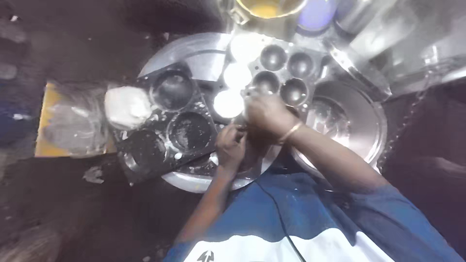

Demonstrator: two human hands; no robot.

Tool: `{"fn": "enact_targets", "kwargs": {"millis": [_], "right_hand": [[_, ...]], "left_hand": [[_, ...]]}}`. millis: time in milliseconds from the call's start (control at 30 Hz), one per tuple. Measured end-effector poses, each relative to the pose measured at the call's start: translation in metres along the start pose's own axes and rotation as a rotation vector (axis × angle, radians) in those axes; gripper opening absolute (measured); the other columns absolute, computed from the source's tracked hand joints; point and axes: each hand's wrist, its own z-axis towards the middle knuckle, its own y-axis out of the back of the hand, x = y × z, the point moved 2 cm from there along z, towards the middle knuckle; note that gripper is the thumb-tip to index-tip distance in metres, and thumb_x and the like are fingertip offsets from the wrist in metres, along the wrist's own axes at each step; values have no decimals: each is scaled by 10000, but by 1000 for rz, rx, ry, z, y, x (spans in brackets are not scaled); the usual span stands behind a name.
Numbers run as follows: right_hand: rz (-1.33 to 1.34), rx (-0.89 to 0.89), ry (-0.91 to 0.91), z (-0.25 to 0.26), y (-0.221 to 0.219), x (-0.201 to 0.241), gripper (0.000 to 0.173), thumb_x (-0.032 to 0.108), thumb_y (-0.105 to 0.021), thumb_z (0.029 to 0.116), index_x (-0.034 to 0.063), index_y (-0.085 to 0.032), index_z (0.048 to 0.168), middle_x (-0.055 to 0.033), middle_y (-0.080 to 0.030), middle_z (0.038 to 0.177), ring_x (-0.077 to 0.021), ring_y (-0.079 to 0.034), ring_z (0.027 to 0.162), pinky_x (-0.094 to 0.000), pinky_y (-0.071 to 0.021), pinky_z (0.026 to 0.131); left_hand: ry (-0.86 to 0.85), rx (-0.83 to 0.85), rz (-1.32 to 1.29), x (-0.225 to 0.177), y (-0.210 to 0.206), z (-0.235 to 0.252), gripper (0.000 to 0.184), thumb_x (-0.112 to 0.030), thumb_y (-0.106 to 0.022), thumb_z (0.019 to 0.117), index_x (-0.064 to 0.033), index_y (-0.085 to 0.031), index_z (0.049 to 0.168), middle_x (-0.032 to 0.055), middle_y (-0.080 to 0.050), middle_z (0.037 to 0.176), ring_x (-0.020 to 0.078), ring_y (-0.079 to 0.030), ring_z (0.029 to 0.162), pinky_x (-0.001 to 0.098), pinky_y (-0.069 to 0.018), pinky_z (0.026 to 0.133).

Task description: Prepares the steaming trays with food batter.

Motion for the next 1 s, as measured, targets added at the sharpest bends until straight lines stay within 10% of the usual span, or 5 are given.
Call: {"fn": "enact_targets", "kwargs": {"millis": [267,433,633,867,1000], "right_hand": [[154,114,81,-49,1,-10,145,221,-640,983,114,-725,1031,-120,-699,980,-363,-666,984,-593,-542,718],[367,160,-285,-149,-19,-161,576,313,-878,731,180,-689,1259,-120,-690,1183,-321,-656,1098,-594,-536,914],[288,323,-717,-166,-126,-299,699,234,-852,828,35,-552,1428,-302,-576,1368,-475,-558,1267,-662,-450,1037],[408,-159,-61,-103,44,-145,305,312,-639,972,96,-716,1173,-63,-744,1052,-143,-719,907,-396,-606,833],[308,-225,112,46,30,-43,872,658,-659,878,91,-470,1513,-156,-571,1445,-302,-603,1268,-546,-496,1048]], "left_hand": [[-80,-1,85,1,6,8,255,-251,-704,892,-7,-734,825,134,-761,961,282,-721,988,500,-441,1077],[-107,85,89,10,15,-2,328,-332,-707,914,-23,-706,804,155,-745,1110,340,-626,1246,537,-360,1160],[-116,153,33,8,13,-7,202,-305,-702,921,-115,-769,902,72,-706,1228,307,-519,1363,523,-373,1172],[5,86,200,29,47,22,614,-498,-799,794,-121,-679,1263,99,-608,1403,376,-394,1451,580,-323,1183],[112,319,375,47,50,47,1127,-635,-847,660,-117,-402,1557,111,-397,1607,422,-189,1535,677,-147,1204]]}}
